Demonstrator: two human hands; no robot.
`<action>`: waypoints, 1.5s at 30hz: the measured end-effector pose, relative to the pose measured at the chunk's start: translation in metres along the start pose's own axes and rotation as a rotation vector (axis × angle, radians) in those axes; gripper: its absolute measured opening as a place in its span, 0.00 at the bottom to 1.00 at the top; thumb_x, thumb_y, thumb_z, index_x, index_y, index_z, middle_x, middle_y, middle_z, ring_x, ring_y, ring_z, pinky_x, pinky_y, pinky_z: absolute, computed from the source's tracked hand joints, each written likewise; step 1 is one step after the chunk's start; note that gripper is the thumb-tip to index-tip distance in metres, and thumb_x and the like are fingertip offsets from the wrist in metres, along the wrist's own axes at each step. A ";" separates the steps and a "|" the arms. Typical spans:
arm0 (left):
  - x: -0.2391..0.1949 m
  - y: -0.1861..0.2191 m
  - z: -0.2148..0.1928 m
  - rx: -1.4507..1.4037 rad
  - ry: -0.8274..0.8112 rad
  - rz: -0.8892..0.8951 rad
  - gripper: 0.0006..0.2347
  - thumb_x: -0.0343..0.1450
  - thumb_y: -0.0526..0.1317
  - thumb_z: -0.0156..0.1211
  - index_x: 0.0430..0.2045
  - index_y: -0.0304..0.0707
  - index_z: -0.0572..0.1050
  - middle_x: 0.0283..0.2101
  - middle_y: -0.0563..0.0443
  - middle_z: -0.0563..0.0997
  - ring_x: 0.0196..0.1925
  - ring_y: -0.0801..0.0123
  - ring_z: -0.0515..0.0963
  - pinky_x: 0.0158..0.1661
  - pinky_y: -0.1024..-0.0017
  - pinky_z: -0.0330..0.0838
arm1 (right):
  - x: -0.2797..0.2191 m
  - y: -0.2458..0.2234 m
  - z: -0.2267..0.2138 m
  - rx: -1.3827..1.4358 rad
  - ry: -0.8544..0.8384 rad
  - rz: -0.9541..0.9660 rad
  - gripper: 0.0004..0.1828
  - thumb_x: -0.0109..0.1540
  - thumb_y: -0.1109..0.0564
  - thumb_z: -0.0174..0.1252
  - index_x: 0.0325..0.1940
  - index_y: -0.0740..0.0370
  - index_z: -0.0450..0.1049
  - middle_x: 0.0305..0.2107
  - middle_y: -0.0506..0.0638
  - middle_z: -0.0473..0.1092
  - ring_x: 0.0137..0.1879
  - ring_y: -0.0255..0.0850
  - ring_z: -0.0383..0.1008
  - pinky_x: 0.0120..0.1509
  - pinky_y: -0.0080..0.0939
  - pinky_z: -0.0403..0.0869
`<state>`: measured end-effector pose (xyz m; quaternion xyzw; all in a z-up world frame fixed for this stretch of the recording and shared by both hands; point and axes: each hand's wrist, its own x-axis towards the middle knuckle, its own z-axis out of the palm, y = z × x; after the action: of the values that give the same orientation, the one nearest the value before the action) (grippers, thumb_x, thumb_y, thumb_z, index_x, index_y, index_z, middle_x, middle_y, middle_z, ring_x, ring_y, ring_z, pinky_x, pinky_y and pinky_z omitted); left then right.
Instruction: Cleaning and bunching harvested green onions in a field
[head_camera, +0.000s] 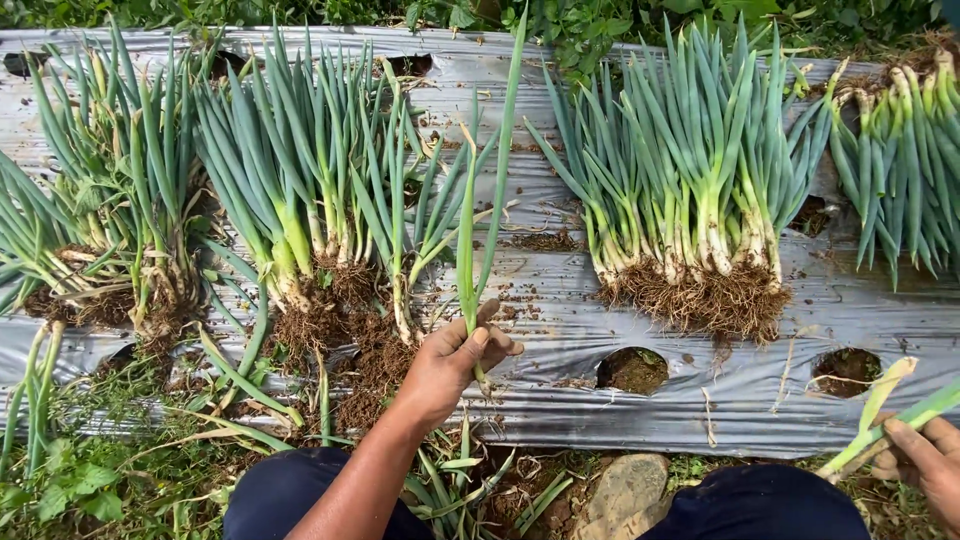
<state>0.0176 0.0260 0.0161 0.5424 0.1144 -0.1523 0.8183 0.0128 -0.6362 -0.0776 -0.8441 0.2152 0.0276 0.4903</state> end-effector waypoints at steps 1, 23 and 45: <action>0.001 0.002 0.002 0.000 -0.003 0.001 0.11 0.74 0.45 0.54 0.37 0.35 0.77 0.45 0.32 0.87 0.55 0.52 0.87 0.58 0.62 0.77 | 0.015 0.062 -0.019 0.000 0.003 0.000 0.17 0.81 0.59 0.47 0.68 0.76 0.69 0.32 0.68 0.67 0.36 0.55 0.67 0.43 0.62 0.75; -0.018 -0.009 0.017 0.214 0.060 0.119 0.14 0.72 0.35 0.63 0.51 0.29 0.79 0.36 0.36 0.87 0.41 0.61 0.85 0.48 0.64 0.82 | -0.150 -0.349 0.308 -0.305 -0.354 -1.320 0.18 0.65 0.58 0.59 0.60 0.58 0.75 0.39 0.59 0.71 0.37 0.47 0.77 0.41 0.44 0.81; -0.002 -0.036 0.027 0.377 -0.028 -0.041 0.12 0.77 0.49 0.49 0.34 0.44 0.75 0.18 0.59 0.59 0.20 0.72 0.60 0.23 0.72 0.60 | -0.105 -0.291 0.323 -0.640 -0.189 -1.313 0.07 0.64 0.60 0.50 0.32 0.55 0.69 0.22 0.42 0.61 0.25 0.33 0.60 0.23 0.35 0.73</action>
<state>0.0025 -0.0119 -0.0037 0.6816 0.0836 -0.1953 0.7002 0.0841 -0.2053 0.0200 -0.8950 -0.3962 -0.1376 0.1522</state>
